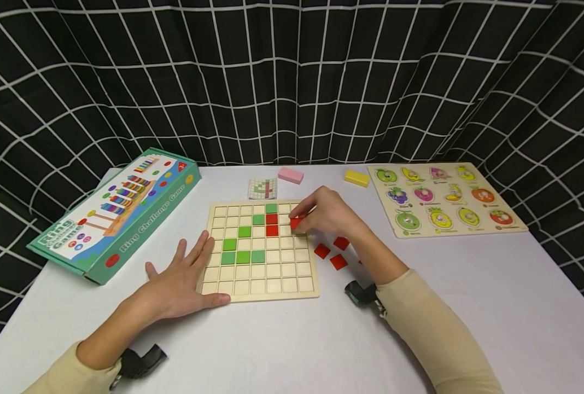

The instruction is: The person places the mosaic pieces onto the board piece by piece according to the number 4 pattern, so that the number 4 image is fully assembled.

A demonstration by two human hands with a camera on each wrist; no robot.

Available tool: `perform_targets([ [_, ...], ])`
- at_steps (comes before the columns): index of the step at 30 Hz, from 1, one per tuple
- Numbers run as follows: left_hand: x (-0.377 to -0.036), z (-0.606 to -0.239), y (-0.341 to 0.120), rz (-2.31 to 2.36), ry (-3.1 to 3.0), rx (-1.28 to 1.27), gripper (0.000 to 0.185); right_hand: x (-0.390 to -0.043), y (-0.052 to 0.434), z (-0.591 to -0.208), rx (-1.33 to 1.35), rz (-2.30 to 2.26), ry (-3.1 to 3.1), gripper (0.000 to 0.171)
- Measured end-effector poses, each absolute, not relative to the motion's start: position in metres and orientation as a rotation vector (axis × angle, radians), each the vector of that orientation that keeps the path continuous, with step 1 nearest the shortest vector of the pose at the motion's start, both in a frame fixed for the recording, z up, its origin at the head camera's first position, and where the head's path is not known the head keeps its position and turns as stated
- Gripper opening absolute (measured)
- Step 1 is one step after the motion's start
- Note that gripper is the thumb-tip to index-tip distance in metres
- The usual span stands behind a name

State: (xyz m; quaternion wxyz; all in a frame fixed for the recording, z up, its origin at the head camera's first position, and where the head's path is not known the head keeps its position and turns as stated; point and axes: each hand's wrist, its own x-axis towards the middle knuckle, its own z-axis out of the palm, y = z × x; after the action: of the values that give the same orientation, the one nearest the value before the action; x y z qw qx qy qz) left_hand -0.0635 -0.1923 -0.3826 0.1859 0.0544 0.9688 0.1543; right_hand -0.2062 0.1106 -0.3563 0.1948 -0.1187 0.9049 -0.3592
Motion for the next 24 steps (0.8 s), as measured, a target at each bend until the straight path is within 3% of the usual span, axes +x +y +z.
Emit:
perform_targets([
  [24,-0.064,-0.381,-0.192,0.434,2.724,0.148,0.124,-0.191,0.075,-0.354,-0.429,-0.954,2.478,0.026],
])
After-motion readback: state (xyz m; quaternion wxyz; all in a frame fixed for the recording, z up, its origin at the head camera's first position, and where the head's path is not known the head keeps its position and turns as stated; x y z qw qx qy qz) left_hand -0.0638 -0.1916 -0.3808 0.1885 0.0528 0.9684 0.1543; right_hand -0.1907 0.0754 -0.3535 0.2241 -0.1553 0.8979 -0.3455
